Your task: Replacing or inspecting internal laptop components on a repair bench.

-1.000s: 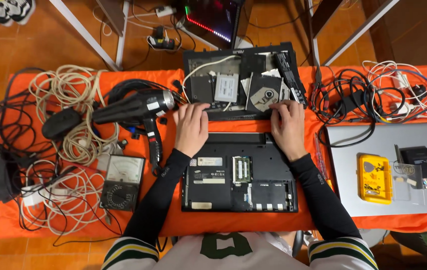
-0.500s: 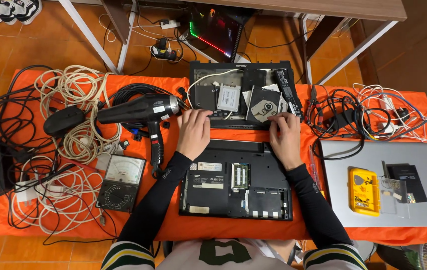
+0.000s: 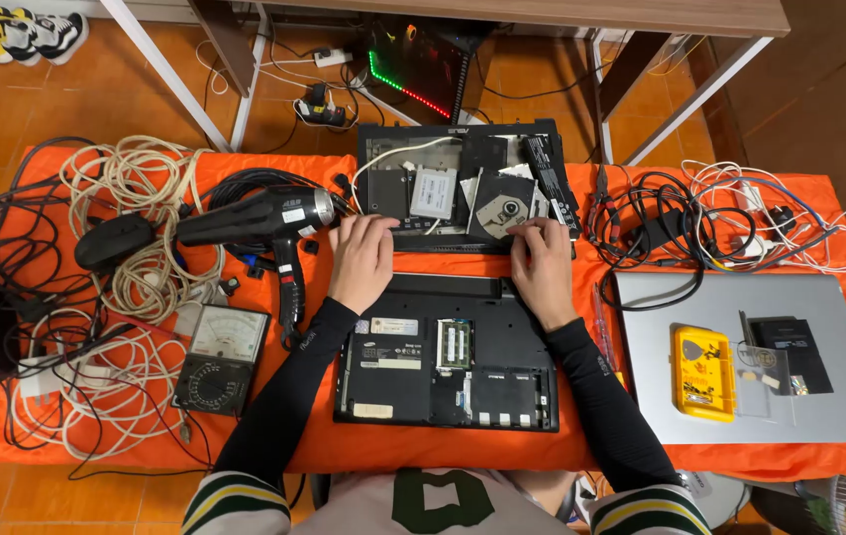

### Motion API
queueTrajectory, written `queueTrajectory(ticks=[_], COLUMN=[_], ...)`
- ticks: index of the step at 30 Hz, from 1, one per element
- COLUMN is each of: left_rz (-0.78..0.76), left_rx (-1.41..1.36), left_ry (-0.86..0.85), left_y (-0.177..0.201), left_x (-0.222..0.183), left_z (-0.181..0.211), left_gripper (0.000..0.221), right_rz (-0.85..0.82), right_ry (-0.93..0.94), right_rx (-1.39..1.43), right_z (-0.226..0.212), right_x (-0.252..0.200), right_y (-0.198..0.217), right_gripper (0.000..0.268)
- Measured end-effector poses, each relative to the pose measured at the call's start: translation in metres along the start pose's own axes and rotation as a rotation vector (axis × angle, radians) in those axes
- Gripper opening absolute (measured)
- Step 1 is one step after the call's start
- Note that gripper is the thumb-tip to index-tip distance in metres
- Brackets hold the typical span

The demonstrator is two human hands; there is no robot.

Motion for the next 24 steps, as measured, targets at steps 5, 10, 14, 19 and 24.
queueTrajectory(ticks=[5,10,14,19,24], left_rz=[-0.017,-0.023,-0.014,-0.03,-0.016], left_rx=[0.004,0.011,0.016,0.013,0.008], left_ry=[0.01,0.007,-0.003,-0.007,-0.005], left_y=[-0.0012,-0.0007,-0.0005,-0.0014,-0.0004], left_x=[-0.0011,-0.0011,-0.001,-0.0013,-0.0018], left_z=[-0.0011,-0.0008,-0.001,-0.0005,-0.0001], left_gripper=[0.019,0.019,0.018,0.018,0.018], right_rz=[0.005,0.012,0.015,0.009,0.021], right_ry=[-0.009,-0.01,0.001,-0.013,0.025], right_rx=[0.012,0.016,0.021,0.036,0.016], right_z=[0.0027,0.0019,0.0004,0.0025,0.0014], right_x=[-0.0002,-0.0016,-0.0014,-0.0023,-0.0018], right_y=[-0.0014,-0.001,0.0014,-0.0004,0.0], right_gripper=[0.013,0.013,0.014,0.014,0.014])
Point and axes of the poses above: each hand's wrist, its own x-axis towards the middle knuckle, its own y-axis out of the back of the hand, z = x × y, the point moved 5 cm from there along x, towards the middle knuckle, and after that the axes turned 6 degrees about -z, right-handed, at the moved point
